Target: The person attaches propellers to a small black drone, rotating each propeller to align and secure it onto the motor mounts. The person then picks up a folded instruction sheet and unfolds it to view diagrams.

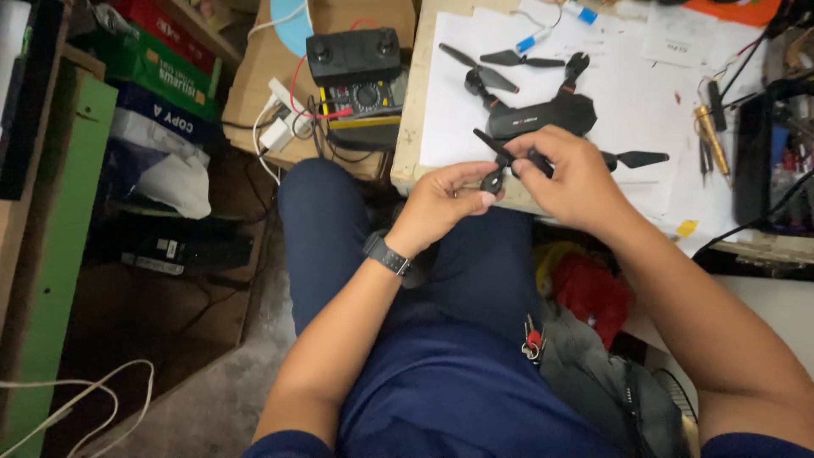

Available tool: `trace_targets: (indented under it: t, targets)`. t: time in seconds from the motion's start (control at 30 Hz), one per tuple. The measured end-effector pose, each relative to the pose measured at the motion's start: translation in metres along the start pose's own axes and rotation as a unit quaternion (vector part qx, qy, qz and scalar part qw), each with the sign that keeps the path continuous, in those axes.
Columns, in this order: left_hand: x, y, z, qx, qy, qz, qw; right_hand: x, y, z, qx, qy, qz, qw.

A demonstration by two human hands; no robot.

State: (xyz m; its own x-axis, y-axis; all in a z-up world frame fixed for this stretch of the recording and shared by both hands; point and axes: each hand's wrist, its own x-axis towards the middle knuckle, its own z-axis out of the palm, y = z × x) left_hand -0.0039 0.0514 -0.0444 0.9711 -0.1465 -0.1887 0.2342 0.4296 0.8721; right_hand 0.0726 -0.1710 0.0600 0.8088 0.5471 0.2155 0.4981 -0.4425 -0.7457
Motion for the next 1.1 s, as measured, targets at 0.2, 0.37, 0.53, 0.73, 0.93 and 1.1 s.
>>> trace_targets:
  t: [0.2, 0.37, 0.53, 0.73, 0.93, 1.1]
  targets:
    - [-0.004, 0.009, 0.001, 0.011, -0.005, -0.004, 1.000, -0.006, -0.020, 0.002, -0.018, 0.003, 0.018, 1.000]
    - [-0.001, 0.002, -0.005, 0.012, -0.002, -0.010, 1.000, -0.007, -0.013, 0.013, -0.085, 0.021, -0.041, 0.995]
    - [0.001, 0.004, 0.000, 0.005, 0.007, -0.012, 1.000, -0.011, -0.023, 0.016, -0.180, 0.002, -0.093, 0.979]
    - [0.005, -0.017, -0.013, 0.016, 0.015, -0.018, 1.000, -0.015, -0.042, 0.015, -0.197, -0.003, -0.133, 0.971]
    - [-0.003, 0.018, 0.004, 0.014, 0.016, -0.031, 0.999, -0.015, -0.026, 0.013, -0.198, -0.020, -0.112, 0.974]
    - [-0.009, 0.032, 0.012, 0.025, 0.017, -0.031, 0.999, -0.015, -0.024, 0.012, -0.245, -0.045, -0.092, 0.964]
